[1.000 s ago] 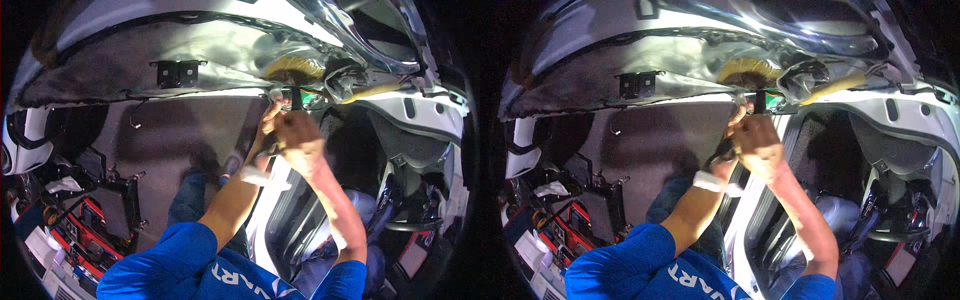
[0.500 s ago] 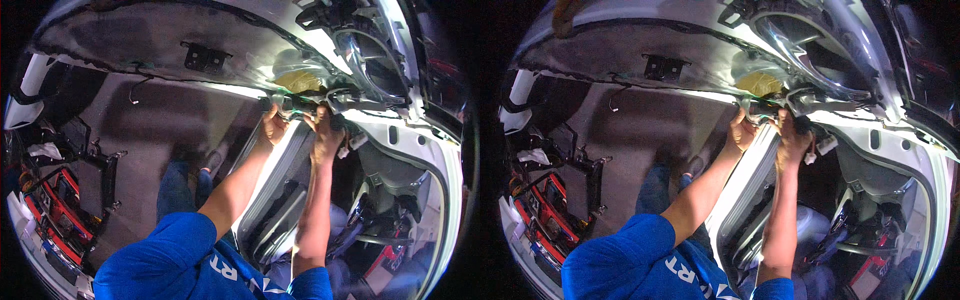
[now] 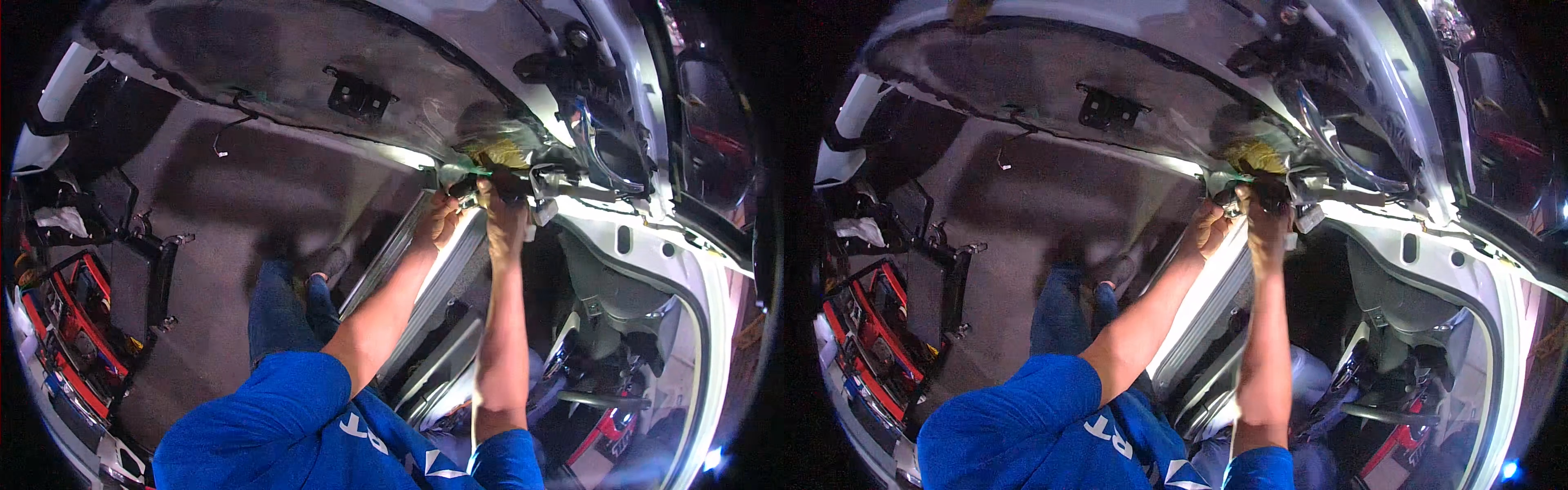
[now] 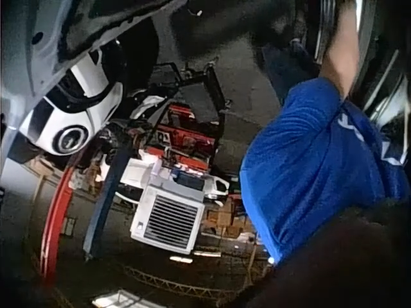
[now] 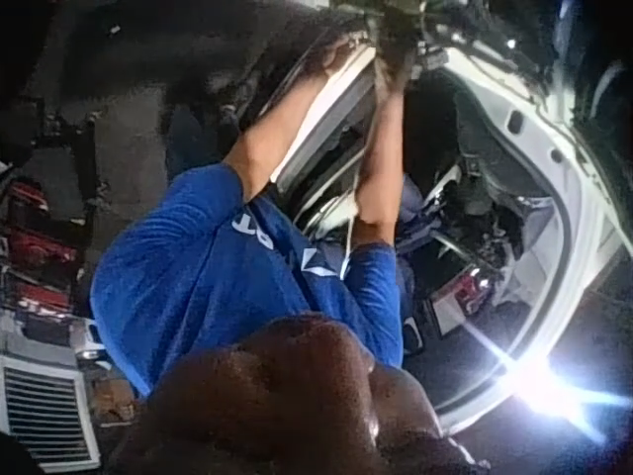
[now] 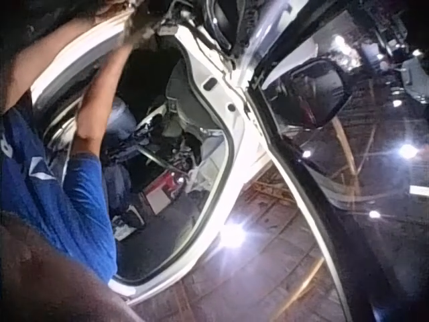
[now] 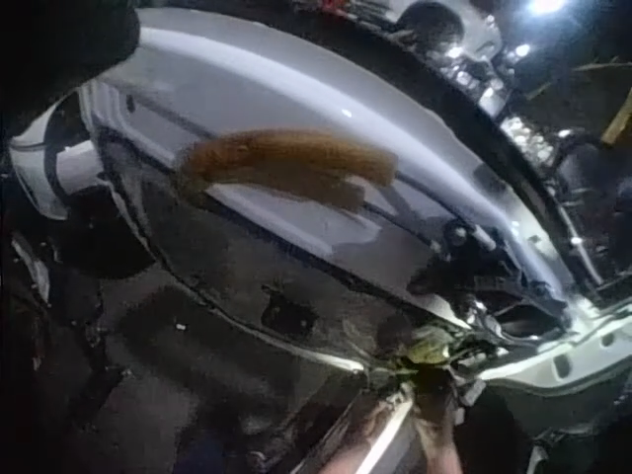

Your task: Installing or repairing internal wiring and components inside a vehicle door panel.

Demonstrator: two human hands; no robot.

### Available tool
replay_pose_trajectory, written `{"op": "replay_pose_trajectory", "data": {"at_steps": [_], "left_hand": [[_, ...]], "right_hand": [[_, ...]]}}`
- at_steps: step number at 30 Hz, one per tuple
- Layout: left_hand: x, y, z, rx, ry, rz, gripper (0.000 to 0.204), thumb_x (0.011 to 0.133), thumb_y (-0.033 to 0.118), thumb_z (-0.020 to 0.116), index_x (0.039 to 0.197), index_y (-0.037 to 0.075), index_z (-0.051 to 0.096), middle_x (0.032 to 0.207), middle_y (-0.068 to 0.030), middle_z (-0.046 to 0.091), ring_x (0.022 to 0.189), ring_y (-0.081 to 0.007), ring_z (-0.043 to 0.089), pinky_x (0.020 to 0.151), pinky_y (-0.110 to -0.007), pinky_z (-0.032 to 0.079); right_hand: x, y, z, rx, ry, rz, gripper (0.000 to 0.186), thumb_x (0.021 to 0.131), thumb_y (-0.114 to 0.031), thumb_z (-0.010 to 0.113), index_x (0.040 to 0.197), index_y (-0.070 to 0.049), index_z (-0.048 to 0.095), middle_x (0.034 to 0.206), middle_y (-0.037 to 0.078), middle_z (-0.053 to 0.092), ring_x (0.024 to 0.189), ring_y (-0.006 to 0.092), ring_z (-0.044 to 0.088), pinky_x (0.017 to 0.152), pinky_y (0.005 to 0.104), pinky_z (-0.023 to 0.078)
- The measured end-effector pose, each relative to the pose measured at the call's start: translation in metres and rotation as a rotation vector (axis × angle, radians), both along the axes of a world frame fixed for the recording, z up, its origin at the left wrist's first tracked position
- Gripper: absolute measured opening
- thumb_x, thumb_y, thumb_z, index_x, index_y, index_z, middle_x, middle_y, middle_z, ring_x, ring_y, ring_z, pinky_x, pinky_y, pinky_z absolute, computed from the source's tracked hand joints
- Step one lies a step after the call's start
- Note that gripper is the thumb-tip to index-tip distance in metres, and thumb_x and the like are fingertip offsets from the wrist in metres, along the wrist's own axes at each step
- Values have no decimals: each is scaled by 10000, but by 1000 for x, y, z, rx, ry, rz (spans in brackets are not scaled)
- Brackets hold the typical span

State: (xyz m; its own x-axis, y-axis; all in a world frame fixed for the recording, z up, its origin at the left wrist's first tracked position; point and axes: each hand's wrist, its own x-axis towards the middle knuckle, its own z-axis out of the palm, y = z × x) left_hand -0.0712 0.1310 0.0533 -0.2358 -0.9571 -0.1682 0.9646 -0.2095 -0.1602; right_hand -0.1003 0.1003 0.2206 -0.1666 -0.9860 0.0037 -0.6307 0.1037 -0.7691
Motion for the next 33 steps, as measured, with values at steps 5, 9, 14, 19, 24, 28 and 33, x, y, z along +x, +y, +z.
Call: {"op": "replay_pose_trajectory", "data": {"at_steps": [5,9,14,19,24,28,33], "left_hand": [[3,2,-3,-68,-209,5,360,778,5,630,1094,121,504,1007,15,568,916,-127,544,776,-283,425],[2,-3,10,35,-147,-26,279,776,35,645,998,140,510,957,22,552,895,-123,536,789,-309,413],[7,3,23,303,-232,-101,217,794,94,640,959,145,509,944,26,543,910,-132,525,811,-348,404],[19,-5,22,275,-305,-72,170,793,129,650,908,140,525,923,0,566,861,-127,546,727,-315,439],[27,-4,31,205,-391,-135,144,794,113,641,888,134,534,830,26,557,830,-107,533,728,-302,419],[29,2,37,163,-523,-208,206,803,131,643,979,141,539,926,34,568,933,-117,511,766,-317,385],[24,-9,45,296,-578,86,99,782,145,649,843,88,596,782,14,582,726,-77,520,645,-258,389]], "right_hand": [[-6,5,7,215,-57,174,256,736,-134,744,929,-25,616,826,34,633,731,127,575,685,262,468],[0,1,-7,-149,-552,-8,180,829,-158,611,947,-23,595,892,91,639,817,237,618,734,336,474],[13,-7,-13,-246,356,126,130,777,-96,667,857,-24,595,832,95,609,771,191,585,707,327,460],[41,-2,10,-405,634,353,107,793,-75,614,889,-27,602,860,105,621,805,239,594,716,296,456],[32,-10,39,-398,594,436,218,775,-48,629,983,-16,570,848,117,622,763,251,602,700,310,470],[14,2,17,-382,479,249,222,760,-48,650,966,-31,568,836,119,624,742,259,615,662,338,482],[1,7,-23,-306,734,157,301,750,-237,707,963,-61,588,825,112,639,672,298,629,589,369,506]]}}
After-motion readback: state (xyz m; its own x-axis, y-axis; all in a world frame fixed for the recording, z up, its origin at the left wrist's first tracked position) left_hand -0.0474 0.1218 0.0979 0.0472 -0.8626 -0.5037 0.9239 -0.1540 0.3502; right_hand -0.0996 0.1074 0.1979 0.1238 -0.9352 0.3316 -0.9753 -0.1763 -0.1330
